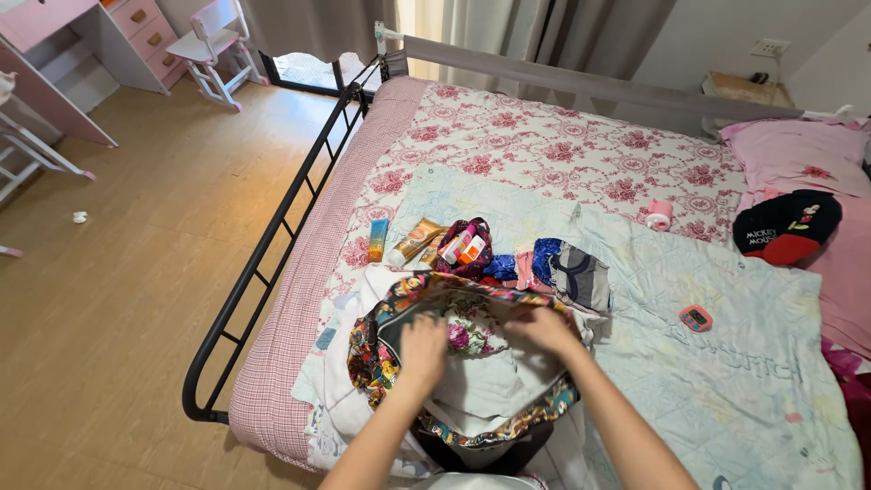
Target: The person folds several pieces of clothing and places them one by one into an open patterned bag on a bed. Items include a white cloth, a light blue cloth, a floral-patterned cloth, a gray cloth, and a blue cloth. The person adjusts the contents inside the bag as they pack.
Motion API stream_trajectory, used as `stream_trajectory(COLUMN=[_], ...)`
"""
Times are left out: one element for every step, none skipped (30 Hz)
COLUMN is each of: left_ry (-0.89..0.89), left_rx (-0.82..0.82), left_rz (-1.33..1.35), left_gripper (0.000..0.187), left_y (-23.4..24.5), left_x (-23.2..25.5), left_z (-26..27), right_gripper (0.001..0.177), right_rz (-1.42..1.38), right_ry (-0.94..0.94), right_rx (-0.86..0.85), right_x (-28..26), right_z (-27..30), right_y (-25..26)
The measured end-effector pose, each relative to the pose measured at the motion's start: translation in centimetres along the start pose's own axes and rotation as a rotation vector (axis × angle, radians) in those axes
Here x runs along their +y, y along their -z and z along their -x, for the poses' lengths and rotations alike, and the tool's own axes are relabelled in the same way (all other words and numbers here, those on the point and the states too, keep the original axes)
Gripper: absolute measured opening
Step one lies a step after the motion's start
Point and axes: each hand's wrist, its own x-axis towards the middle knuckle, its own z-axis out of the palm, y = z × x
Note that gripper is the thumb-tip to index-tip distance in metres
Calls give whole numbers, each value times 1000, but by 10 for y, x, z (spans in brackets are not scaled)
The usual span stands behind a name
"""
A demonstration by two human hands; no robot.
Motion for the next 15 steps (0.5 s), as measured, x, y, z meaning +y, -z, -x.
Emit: stream_trajectory(left_ry=[66, 132, 199, 198, 198, 199, 153, 107, 60, 22, -20, -62, -27, 8, 41], left_rx=[-97, -193, -288, -309, -326, -343, -323, -301, -278, -201, -123, -44, 115, 273, 431], left_rz=[38, 77, 117, 110, 101, 93, 140, 186, 231, 253, 275, 296, 291, 286, 281], left_gripper=[40, 37, 34, 39, 44, 49, 40, 32, 23, 29, 35, 41, 45, 48, 51], left_y=[5, 8, 9, 10, 11, 12, 14, 17, 23, 30, 39, 50, 62, 74, 84], left_x=[-13, -26, -34, -39, -43, -45, -42, -37, -32, -27, -20, -17, -18, -21, -24], left_z=[-1, -2, -2, -1, -2, -2, 0, 1, 1, -1, -4, -8, -13, -17, -25], right_gripper=[43, 45, 47, 48, 51, 54, 51, 48, 45, 38, 32, 27, 23, 20, 17], right_rz=[54, 108, 165, 235, 306, 376, 418, 459, 499, 476, 452, 429, 442, 453, 460], right_ry=[-51, -101, -150, -200, -244, -289, -259, -229, -200, -173, -148, -122, 33, 189, 342], right_rx=[45, 90, 135, 111, 91, 71, 50, 29, 8, -7, -19, -30, 103, 237, 371], right_x=[7, 13, 16, 17, 14, 8, 1, -8, -19, -32, -45, -59, -71, -81, -89], right_z=[-2, -5, -8, -9, -12, -13, -12, -9, -5, 0, 5, 12, 21, 31, 39], right_y=[7, 14, 16, 15, 14, 10, 6, 0, -6, -13, -19, -24, -26, -28, -25])
